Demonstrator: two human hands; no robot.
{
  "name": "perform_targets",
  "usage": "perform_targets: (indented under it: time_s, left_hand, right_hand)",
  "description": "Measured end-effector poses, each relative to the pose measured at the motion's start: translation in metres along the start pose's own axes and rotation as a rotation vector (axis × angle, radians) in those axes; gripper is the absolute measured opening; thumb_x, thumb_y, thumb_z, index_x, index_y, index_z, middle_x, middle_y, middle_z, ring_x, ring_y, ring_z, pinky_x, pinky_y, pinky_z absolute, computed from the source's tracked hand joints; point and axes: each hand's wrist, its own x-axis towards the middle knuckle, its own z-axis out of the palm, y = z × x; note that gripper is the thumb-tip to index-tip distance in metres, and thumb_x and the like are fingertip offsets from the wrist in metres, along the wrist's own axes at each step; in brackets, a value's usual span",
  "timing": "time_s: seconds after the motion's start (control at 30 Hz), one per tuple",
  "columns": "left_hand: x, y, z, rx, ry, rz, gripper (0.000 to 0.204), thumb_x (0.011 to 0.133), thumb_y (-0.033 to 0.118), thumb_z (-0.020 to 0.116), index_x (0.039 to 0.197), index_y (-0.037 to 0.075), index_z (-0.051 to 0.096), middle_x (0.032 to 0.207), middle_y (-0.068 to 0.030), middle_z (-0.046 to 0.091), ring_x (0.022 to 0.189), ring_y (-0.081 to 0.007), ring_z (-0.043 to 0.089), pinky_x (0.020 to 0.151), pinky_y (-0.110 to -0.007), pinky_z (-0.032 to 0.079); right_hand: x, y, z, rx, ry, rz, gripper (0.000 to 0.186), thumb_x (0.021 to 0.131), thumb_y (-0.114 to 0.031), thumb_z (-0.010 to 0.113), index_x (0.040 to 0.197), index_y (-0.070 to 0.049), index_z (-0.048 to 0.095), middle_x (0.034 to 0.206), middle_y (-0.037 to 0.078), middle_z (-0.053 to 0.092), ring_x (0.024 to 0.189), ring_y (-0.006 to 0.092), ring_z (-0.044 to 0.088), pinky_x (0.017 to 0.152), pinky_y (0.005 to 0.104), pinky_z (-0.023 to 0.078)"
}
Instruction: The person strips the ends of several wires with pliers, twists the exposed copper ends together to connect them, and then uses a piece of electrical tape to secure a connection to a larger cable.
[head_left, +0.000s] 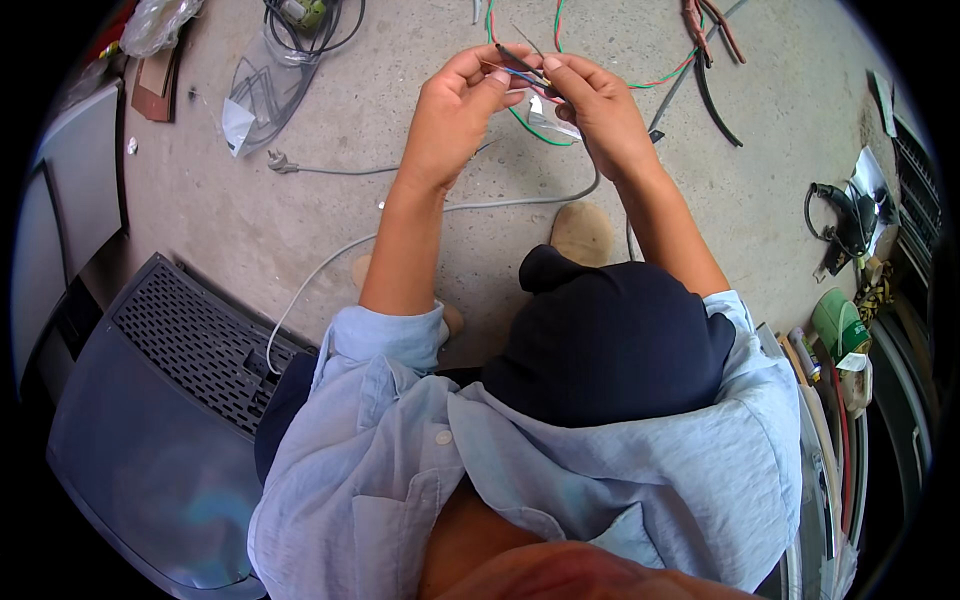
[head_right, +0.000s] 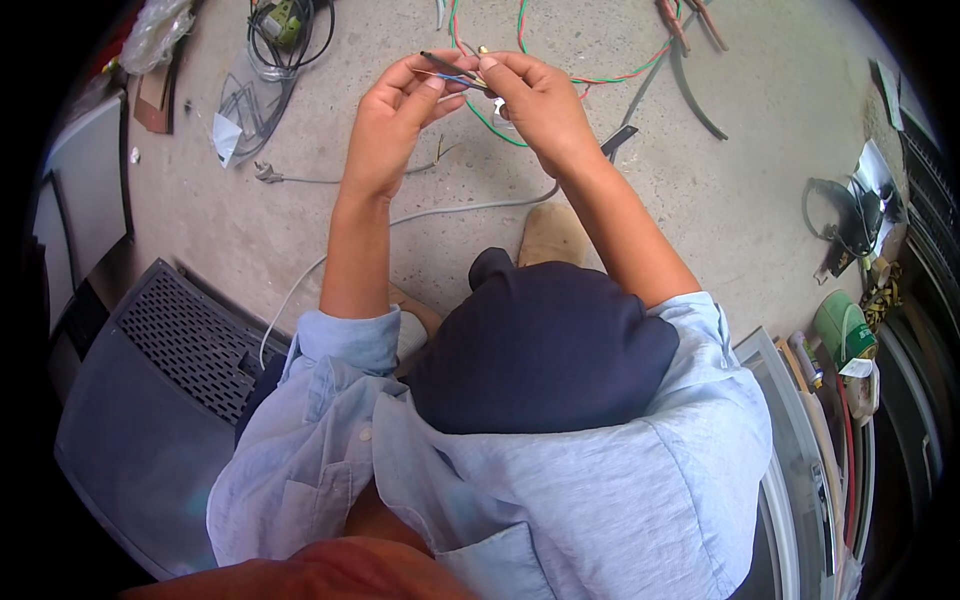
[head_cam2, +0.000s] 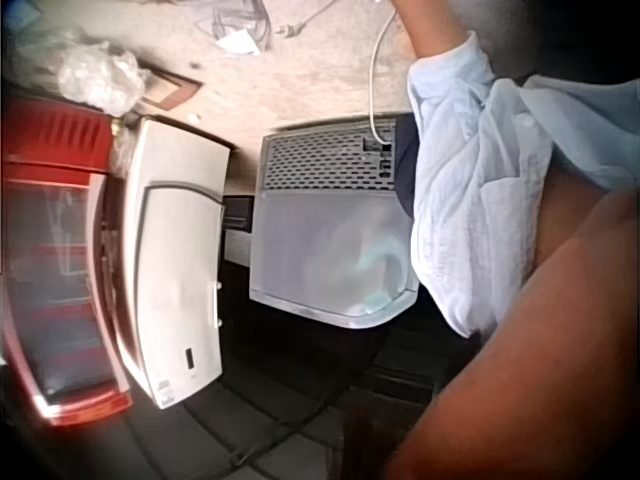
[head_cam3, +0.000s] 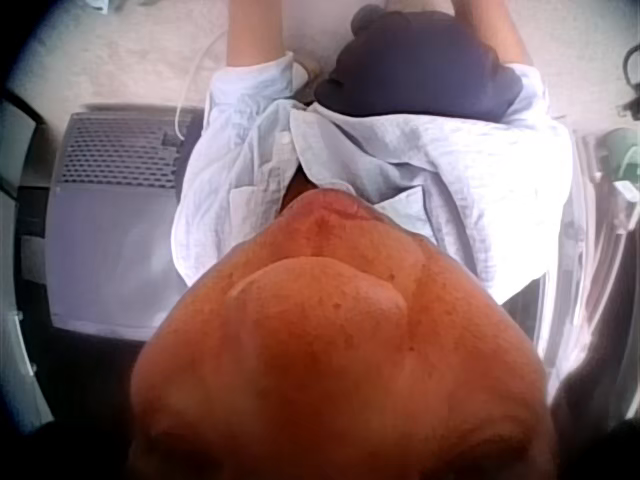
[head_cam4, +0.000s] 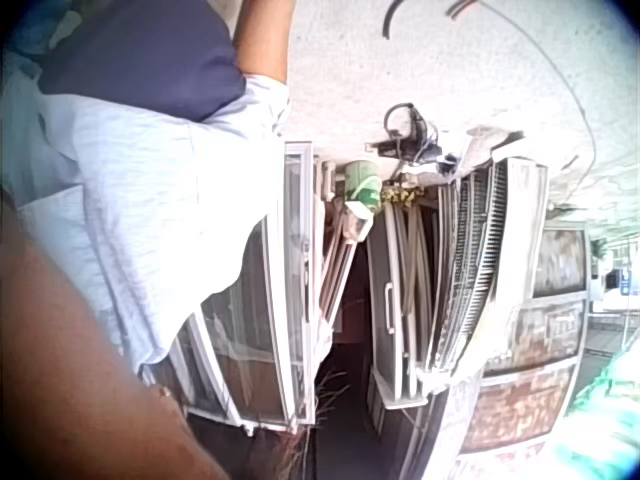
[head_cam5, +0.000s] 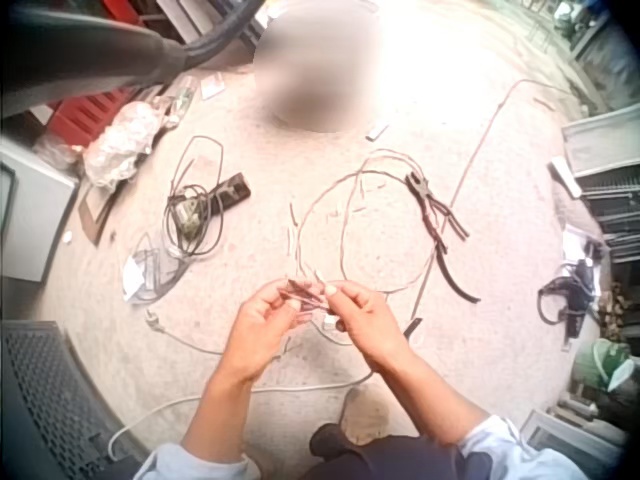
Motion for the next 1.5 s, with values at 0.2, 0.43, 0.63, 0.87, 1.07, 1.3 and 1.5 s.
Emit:
perform_targets:
  time_s: [0.2, 0.43, 0.63, 0.87, 1.07, 1.3, 1.5]
  left_hand:
    - [-0.003, -0.006, 0.009, -0.049, 0.056, 0.008, 0.025, 0.087, 0.013, 0.063, 0.108, 0.002, 0.056, 0.105, -0.0090, 0.063, 0.098, -0.0150, 0.059, 0.084, -0.028, 0.051]
    - [0.000, -0.012, 0.005, -0.110, 0.235, -0.014, 0.021, 0.086, 0.014, 0.065, 0.102, 0.002, 0.057, 0.095, -0.0075, 0.063, 0.087, -0.0134, 0.061, 0.080, -0.027, 0.052]
    - [0.000, -0.011, 0.005, -0.108, 0.265, 0.006, 0.017, 0.086, 0.010, 0.065, 0.098, 0.000, 0.058, 0.091, -0.0082, 0.064, 0.081, -0.0128, 0.062, 0.076, -0.026, 0.052]
    - [0.002, -0.015, 0.005, -0.106, 0.309, 0.040, 0.018, 0.085, 0.009, 0.066, 0.097, -0.001, 0.058, 0.089, -0.0085, 0.065, 0.079, -0.0131, 0.062, 0.076, -0.026, 0.053]
    - [0.001, -0.018, 0.002, -0.111, 0.330, 0.075, 0.017, 0.084, 0.008, 0.066, 0.097, -0.001, 0.057, 0.090, -0.0092, 0.064, 0.080, -0.0137, 0.062, 0.077, -0.028, 0.053]
    - [0.001, -0.013, 0.001, -0.171, 0.292, 0.026, 0.024, 0.085, 0.010, 0.066, 0.104, -0.001, 0.055, 0.096, -0.0089, 0.062, 0.087, -0.0142, 0.061, 0.083, -0.029, 0.053]
    - [-0.001, -0.006, 0.009, -0.162, 0.344, 0.003, 0.033, 0.081, 0.015, 0.071, 0.105, 0.002, 0.053, 0.092, -0.0086, 0.065, 0.086, -0.0130, 0.062, 0.078, -0.027, 0.051]
  right_hand:
    - [0.003, 0.007, 0.004, -0.048, 0.049, -0.085, 0.026, 0.091, -0.032, 0.057, 0.098, -0.007, 0.064, 0.084, -0.005, 0.059, 0.072, 0.0027, 0.046, 0.064, 0.0178, 0.037]
    - [-0.001, -0.001, -0.005, -0.043, -0.092, -0.029, 0.029, 0.085, -0.032, 0.065, 0.097, -0.006, 0.059, 0.087, -0.002, 0.059, 0.081, 0.0058, 0.054, 0.070, 0.0198, 0.042]
    - [-0.004, -0.006, -0.006, -0.063, -0.097, -0.058, 0.033, 0.078, -0.031, 0.073, 0.094, -0.004, 0.061, 0.086, 0.001, 0.063, 0.077, 0.0070, 0.056, 0.070, 0.0216, 0.044]
    - [0.000, 0.005, -0.010, -0.210, 0.026, -0.178, 0.027, 0.080, -0.026, 0.071, 0.090, -0.002, 0.066, 0.078, 0.001, 0.065, 0.070, 0.0052, 0.056, 0.063, 0.0204, 0.044]
    - [-0.002, -0.003, -0.012, -0.272, 0.031, -0.128, 0.026, 0.080, -0.024, 0.071, 0.089, 0.000, 0.067, 0.077, 0.002, 0.065, 0.069, 0.0049, 0.056, 0.062, 0.0204, 0.044]
    - [-0.002, -0.009, -0.012, -0.068, -0.008, -0.013, 0.023, 0.079, -0.019, 0.072, 0.087, 0.002, 0.066, 0.078, 0.004, 0.066, 0.071, 0.0077, 0.060, 0.064, 0.0210, 0.047]
    - [-0.001, -0.007, -0.010, -0.004, -0.024, 0.001, 0.022, 0.078, -0.018, 0.072, 0.086, 0.001, 0.065, 0.077, 0.005, 0.066, 0.070, 0.0090, 0.061, 0.064, 0.0208, 0.048]
